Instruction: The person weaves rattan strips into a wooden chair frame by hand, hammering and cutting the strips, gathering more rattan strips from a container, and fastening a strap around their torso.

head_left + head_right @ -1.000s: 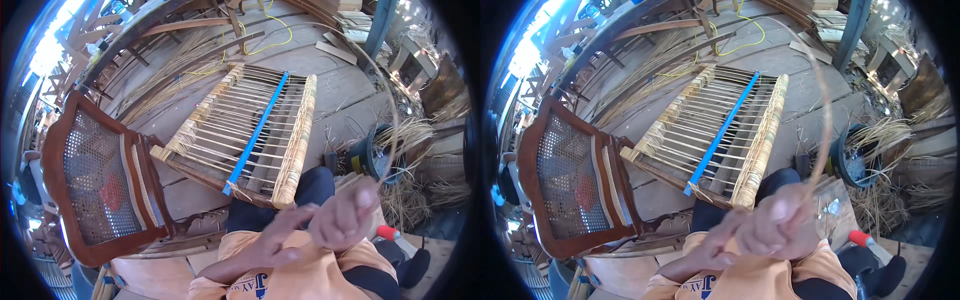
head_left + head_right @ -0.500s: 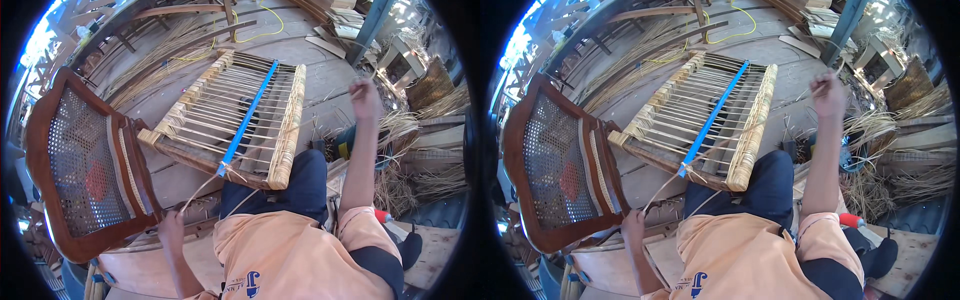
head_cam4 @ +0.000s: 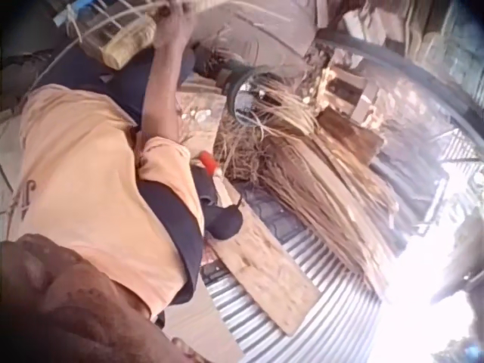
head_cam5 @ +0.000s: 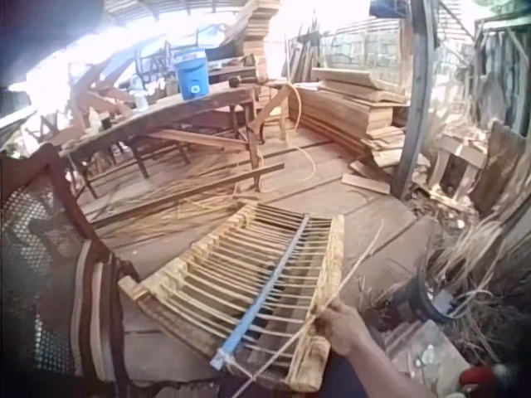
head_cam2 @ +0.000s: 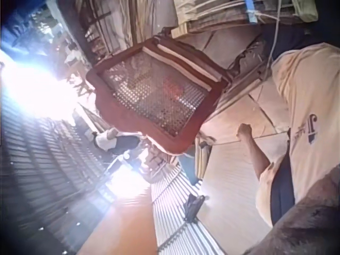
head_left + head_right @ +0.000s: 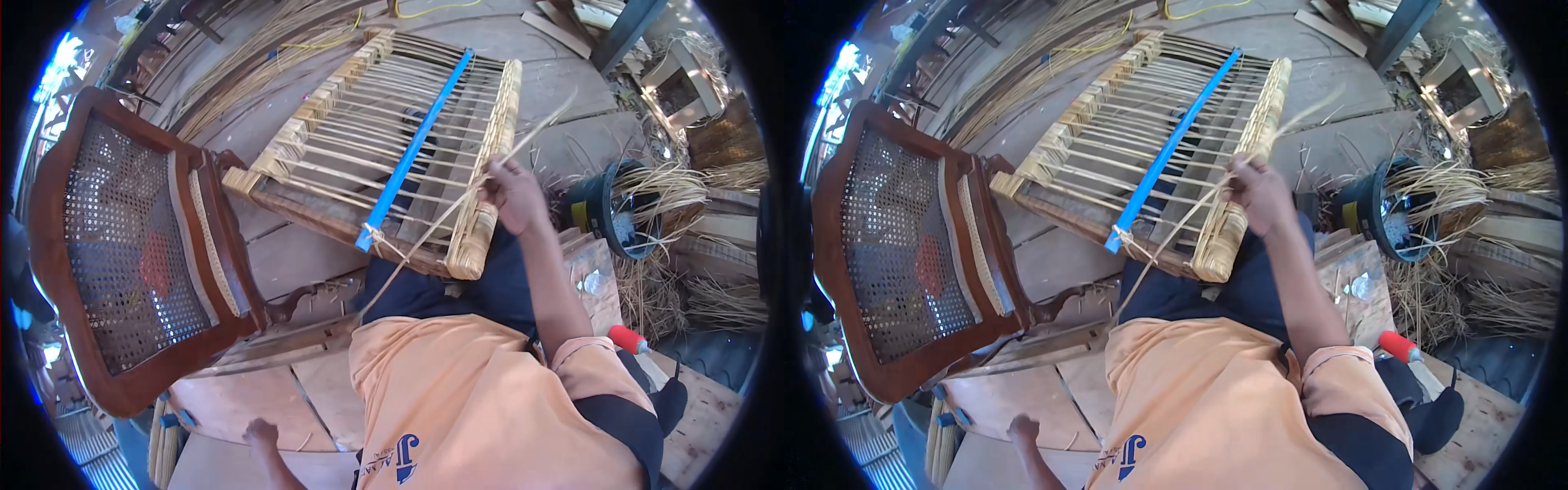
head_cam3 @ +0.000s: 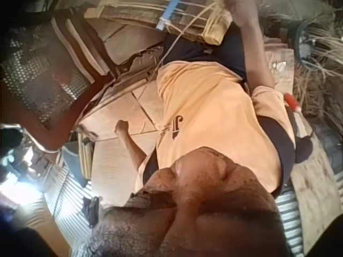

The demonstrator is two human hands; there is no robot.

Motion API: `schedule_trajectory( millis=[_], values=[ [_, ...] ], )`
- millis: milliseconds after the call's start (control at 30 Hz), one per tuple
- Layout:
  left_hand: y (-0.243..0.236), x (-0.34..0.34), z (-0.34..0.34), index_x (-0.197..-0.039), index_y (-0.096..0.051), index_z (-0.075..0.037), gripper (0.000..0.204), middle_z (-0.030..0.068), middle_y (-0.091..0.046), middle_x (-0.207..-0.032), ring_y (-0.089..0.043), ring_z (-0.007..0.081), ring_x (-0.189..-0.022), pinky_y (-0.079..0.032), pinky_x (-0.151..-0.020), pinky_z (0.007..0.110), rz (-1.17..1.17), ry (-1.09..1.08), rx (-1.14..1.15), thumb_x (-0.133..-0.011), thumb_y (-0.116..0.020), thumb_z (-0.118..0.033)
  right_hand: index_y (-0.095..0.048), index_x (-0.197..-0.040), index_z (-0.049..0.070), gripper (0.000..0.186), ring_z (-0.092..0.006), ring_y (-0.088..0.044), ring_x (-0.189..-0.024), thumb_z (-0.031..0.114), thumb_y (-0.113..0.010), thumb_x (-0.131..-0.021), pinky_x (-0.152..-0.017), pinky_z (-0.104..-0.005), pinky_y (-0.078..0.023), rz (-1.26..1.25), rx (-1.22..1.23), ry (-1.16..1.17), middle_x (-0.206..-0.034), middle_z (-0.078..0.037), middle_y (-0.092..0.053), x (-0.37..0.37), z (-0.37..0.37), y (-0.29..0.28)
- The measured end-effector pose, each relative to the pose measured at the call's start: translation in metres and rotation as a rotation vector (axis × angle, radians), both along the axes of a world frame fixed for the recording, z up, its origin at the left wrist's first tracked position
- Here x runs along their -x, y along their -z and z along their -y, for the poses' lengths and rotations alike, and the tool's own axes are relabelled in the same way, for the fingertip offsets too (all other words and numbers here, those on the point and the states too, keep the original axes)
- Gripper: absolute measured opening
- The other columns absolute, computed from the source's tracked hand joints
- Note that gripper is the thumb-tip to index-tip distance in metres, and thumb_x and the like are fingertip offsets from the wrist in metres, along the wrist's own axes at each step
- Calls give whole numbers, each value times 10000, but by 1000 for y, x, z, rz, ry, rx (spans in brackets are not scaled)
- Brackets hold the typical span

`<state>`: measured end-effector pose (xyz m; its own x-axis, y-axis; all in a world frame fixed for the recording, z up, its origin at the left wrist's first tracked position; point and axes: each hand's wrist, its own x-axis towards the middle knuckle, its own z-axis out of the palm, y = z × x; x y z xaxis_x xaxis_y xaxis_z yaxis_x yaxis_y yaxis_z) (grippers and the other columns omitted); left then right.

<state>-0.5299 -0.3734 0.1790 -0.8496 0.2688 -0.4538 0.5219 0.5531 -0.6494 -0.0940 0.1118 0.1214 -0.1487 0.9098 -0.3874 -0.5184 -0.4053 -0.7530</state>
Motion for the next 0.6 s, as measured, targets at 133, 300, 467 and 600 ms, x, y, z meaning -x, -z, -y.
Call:
schedule_trajectory(
  millis=[133,300,467,600],
  values=[
    [-19,-79,-133,-1124,-561,-9,309,180,-538,-1207,-471,341,-1159,-365,-973,441,296,441,-953,-847,-560,-145,-556,-985,14,138,-161,-608,-682,117,-537,-895,-604,-277,-526,-20,49,-241,-815,-77,-594,73,74,-21],
    [-10,-192,-268,-1146,-530,-27,313,180,-572,-1082,-544,308,-1039,-429,-880,373,847,346,-1300,-860,-552,-153,-562,-1013,26,138,-168,-644,-802,90,-548,-892,-675,-250,-557,-198,227,-447,-877,-71,-610,113,121,-24],
    [34,-170,-237,-934,-623,-42,233,176,-607,-770,-587,345,-726,-448,-672,423,802,190,-1082,-889,-528,-250,-480,-919,60,80,-186,-598,-769,140,-480,-918,-746,-311,-491,31,-91,-190,-809,-75,-593,45,50,-20],
    [61,-83,-141,-843,-603,-23,246,187,-615,-817,-585,378,-752,-449,-647,465,496,354,-720,-867,-540,-259,-460,-986,60,71,-191,-609,-764,108,-450,-935,-733,-334,-510,18,-20,140,-819,-50,-574,-41,-33,-12]
  ],
)
